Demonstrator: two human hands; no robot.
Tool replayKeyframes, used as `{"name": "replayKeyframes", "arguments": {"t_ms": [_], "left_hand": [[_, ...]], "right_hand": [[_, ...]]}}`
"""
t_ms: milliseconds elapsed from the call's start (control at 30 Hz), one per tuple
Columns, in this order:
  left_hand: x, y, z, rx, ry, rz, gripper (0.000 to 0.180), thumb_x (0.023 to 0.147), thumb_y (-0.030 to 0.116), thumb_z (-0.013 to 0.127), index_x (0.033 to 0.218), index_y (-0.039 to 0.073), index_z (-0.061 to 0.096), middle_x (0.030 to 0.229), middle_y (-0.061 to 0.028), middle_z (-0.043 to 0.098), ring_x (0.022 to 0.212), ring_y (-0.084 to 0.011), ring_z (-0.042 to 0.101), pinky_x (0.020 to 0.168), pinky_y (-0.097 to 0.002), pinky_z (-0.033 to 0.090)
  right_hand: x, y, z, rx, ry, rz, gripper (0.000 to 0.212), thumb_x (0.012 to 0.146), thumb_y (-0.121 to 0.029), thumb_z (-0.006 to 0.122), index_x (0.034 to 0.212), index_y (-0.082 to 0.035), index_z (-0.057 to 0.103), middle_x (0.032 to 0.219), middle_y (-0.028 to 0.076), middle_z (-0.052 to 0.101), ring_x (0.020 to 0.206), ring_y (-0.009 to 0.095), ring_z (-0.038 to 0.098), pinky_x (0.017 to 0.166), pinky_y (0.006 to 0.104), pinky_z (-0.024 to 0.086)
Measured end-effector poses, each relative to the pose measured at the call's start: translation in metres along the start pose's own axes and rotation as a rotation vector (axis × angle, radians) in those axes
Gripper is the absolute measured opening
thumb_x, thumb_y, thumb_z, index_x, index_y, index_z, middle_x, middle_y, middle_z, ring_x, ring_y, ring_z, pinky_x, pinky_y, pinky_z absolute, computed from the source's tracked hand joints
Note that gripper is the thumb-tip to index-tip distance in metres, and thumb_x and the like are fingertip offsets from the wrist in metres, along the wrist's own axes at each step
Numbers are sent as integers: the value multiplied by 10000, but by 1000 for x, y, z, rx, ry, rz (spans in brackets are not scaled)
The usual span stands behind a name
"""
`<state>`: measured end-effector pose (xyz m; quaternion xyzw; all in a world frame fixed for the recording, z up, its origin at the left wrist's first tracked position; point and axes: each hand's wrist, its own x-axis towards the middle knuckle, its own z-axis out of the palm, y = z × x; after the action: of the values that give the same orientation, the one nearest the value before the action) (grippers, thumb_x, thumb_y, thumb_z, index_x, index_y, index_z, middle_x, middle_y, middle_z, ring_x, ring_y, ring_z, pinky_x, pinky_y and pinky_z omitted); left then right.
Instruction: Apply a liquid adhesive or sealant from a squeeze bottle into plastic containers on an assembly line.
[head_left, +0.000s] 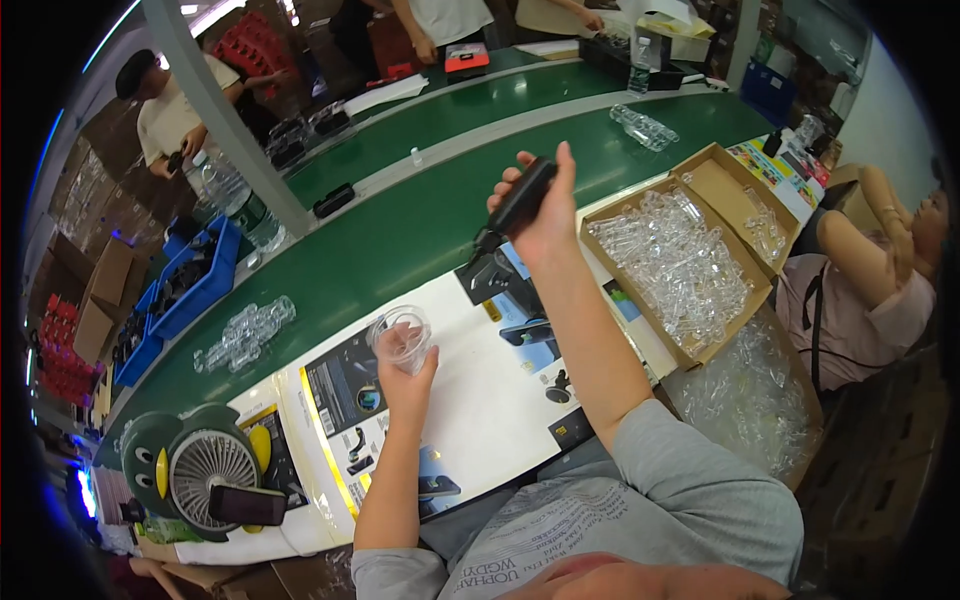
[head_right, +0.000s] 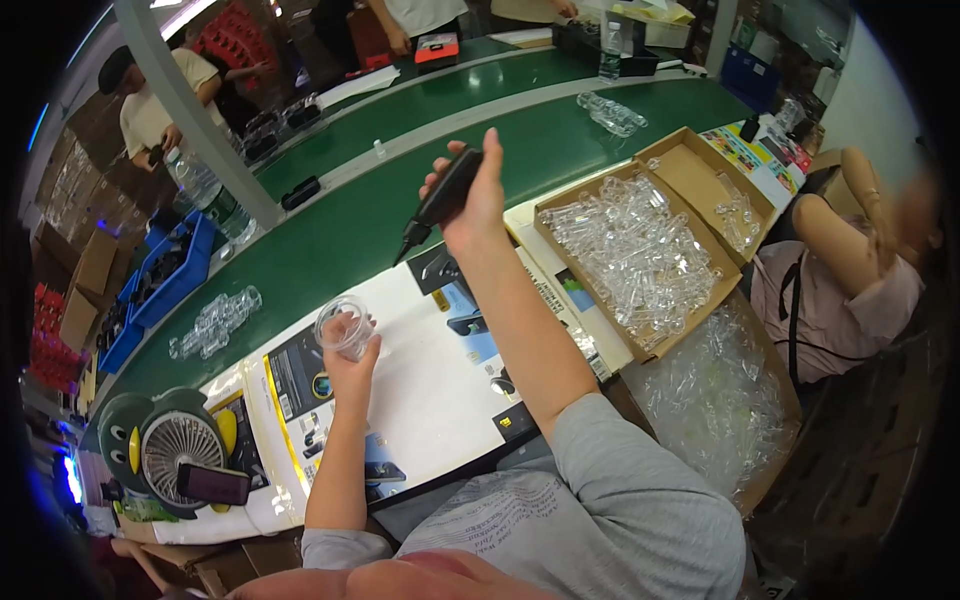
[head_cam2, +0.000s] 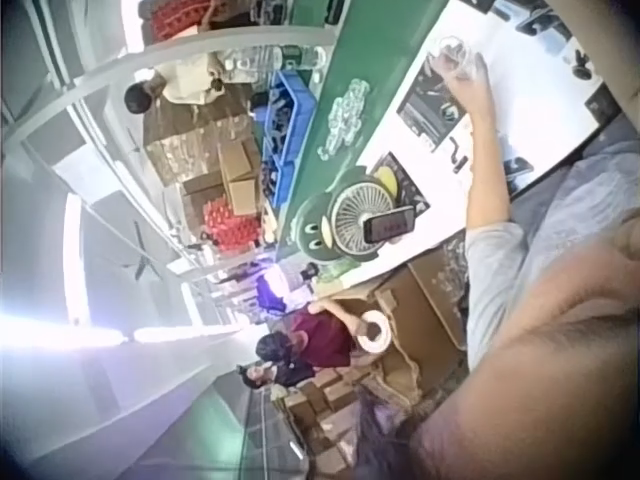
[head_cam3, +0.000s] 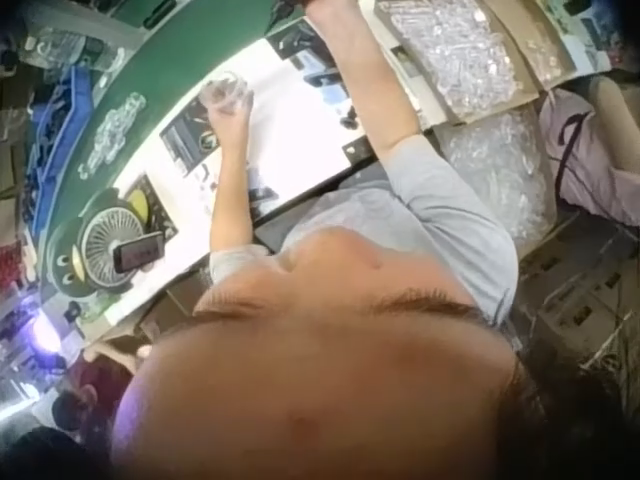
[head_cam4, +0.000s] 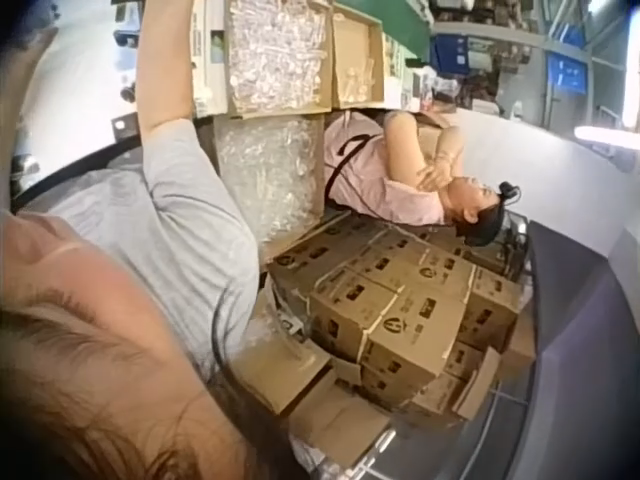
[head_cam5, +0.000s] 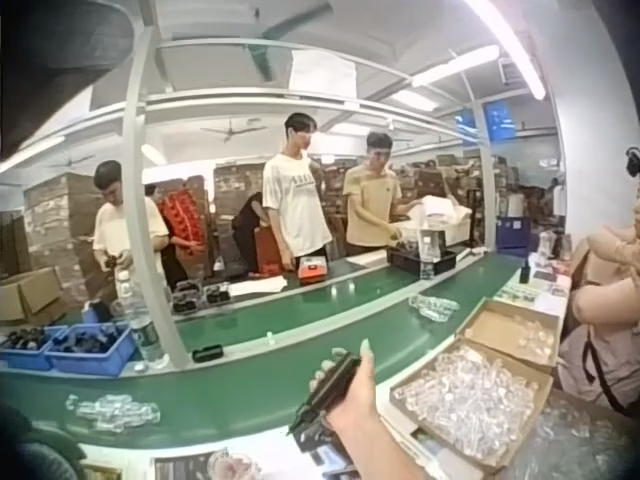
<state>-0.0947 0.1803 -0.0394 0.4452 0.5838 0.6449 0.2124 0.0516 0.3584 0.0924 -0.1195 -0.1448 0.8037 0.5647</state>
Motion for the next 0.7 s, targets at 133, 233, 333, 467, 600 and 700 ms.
{"name": "replayKeyframes", "arguments": {"t_ms": [133, 233, 333, 467, 600, 700], "left_hand": [[-2, 1, 4, 17, -45, 20, 433, 753, -5, 618, 1142, 25, 431, 1045, -98, 565, 988, -196, 566, 872, -290, 419], [-3, 16, 6, 105, -66, 40, 451, 750, -3, 625, 1154, 12, 424, 1034, -105, 584, 991, -187, 567, 874, -283, 417], [-5, 16, 10, 97, -74, 8, 478, 738, 6, 651, 1157, 6, 423, 1029, -106, 596, 992, -176, 568, 878, -280, 416], [-7, 19, 7, 129, -78, 20, 478, 727, 30, 679, 1142, 13, 442, 1033, -99, 592, 987, -170, 564, 878, -273, 413], [-7, 28, 9, 78, 0, 9, 447, 667, 77, 725, 1058, -2, 525, 1021, -99, 581, 922, -168, 560, 825, -274, 428], [-6, 30, 9, 123, 10, 26, 442, 668, 71, 717, 1058, -3, 523, 1026, -101, 577, 929, -172, 556, 830, -276, 423]], "right_hand": [[-14, -2, 8, 11, -210, 10, 445, 856, -522, 418, 815, -84, 484, 659, 41, 413, 570, 159, 392, 545, 279, 350], [-26, 4, 15, -3, -273, 21, 404, 879, -455, 390, 755, -74, 445, 645, 40, 395, 563, 160, 371, 552, 277, 341], [-33, 9, 15, -37, -434, 12, 363, 897, -378, 343, 708, -74, 405, 600, 30, 365, 548, 145, 351, 544, 267, 332], [-49, 17, 23, -93, -494, 42, 365, 900, -367, 321, 694, -74, 395, 575, 34, 368, 521, 138, 354, 523, 260, 332], [-55, 27, 25, -134, -555, 59, 378, 904, -358, 303, 690, -61, 399, 558, 46, 388, 506, 144, 373, 507, 261, 350], [-56, 32, 24, -109, -645, 107, 382, 908, -351, 291, 687, -59, 403, 555, 55, 403, 495, 149, 383, 504, 263, 356]]}}
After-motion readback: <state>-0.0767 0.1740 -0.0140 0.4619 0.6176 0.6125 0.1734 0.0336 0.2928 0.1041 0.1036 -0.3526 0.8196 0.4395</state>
